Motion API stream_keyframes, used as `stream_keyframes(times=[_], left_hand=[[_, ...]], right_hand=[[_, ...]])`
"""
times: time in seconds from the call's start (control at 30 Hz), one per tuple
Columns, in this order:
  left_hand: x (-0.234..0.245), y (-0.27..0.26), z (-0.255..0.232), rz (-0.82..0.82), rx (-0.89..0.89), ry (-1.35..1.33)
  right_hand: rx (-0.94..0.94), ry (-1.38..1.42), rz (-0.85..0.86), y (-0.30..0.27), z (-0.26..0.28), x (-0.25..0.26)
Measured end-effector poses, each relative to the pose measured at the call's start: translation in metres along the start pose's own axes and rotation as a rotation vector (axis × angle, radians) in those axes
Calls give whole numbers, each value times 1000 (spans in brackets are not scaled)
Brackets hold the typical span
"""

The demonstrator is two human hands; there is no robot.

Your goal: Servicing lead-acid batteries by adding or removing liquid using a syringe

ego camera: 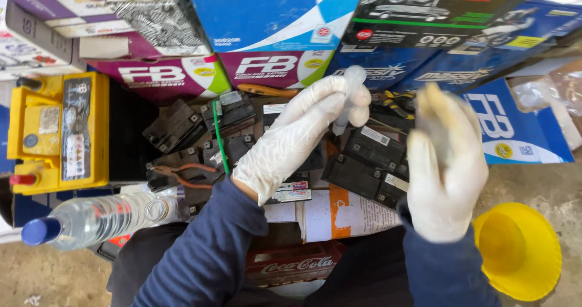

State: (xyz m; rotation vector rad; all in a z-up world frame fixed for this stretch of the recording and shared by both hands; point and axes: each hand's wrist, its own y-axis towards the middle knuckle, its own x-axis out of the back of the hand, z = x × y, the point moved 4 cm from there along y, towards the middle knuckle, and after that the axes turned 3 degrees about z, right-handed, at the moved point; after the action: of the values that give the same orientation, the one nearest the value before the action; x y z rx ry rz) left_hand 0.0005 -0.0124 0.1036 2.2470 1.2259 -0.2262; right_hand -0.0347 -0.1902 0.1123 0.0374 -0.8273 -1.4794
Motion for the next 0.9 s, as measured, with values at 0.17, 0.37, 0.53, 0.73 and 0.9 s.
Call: stream_keyframes(times=[0.17, 0.37, 0.53, 0.73, 0.9], left_hand=[[-49, -4, 25, 82, 140, 267], [-128, -43, 97, 372, -89, 571], [-171, -60, 142, 379, -41, 470], [-221, -68, 213, 393, 172, 112], [-236, -77, 288, 342, 477, 117]], right_hand=[[-284, 284, -36, -86, -8, 31], [-470, 747, -38, -166, -9, 66], [-595, 353, -219, -216, -19, 96], [-750, 301, -494, -268, -70, 124], [-856, 103, -671, -314, -133, 149]])
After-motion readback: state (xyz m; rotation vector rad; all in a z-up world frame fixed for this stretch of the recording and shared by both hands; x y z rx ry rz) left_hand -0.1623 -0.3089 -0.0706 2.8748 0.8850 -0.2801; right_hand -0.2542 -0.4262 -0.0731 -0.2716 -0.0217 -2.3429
